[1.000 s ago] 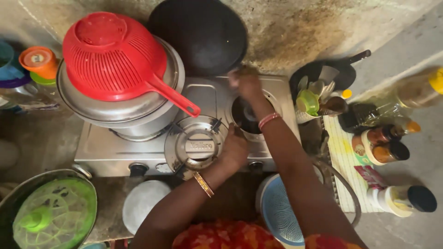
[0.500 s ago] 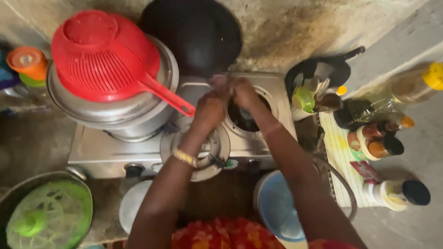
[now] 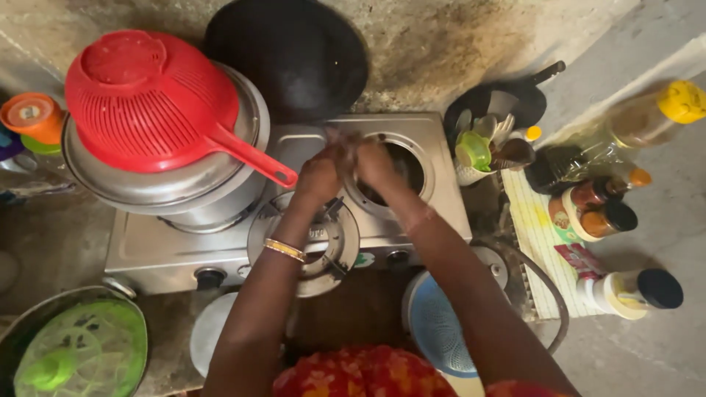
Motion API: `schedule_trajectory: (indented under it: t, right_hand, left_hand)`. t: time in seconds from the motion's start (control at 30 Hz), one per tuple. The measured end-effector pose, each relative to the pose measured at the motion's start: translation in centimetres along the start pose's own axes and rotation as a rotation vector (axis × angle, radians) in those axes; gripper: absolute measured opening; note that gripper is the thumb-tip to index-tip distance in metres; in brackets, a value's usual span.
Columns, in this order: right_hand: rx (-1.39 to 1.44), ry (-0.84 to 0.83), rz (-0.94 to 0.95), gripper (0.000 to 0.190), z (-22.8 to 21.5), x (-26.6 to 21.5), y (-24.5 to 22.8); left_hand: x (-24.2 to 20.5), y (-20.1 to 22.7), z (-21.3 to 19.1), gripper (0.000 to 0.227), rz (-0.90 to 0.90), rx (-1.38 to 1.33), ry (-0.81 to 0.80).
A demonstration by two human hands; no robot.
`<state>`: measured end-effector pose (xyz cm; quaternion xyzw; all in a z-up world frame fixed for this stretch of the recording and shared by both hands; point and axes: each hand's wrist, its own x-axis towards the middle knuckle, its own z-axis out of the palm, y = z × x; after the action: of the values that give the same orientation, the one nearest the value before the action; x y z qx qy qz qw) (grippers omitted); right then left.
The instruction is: The recorder is cleaning and reassembling a gas stove burner.
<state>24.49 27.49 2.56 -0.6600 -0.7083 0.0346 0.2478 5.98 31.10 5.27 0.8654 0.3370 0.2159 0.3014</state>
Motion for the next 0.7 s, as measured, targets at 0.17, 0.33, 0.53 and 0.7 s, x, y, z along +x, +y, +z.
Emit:
schedule_trajectory:
  t: [0.17,0.33,0.53,0.7]
  right_hand:
    - [-0.050,0.113,0.051,0.036,-0.5,0.7,-2.0]
    - [0.008,0.027,0.062,0.035,-4.8,-6.0,-8.0]
    - [-0.058,-0.168,-0.156,0.041,-6.4,-10.9,-3.1]
    - [0.102,-0.284,0.156,0.038,-11.0,-7.6,-5.1]
  left_hand:
    - [-1.6,-1.2,2.8,0.043,0.067,0.247,0.002]
    - [-3.1,0.7,2.4,0.033,0.036,0.488,0.003]
    - [-4.1,0.9,2.3,0.020,0.129,0.422,0.401]
    - [-3.9,1.5,0.7,0.023,0.187,0.487,0.400]
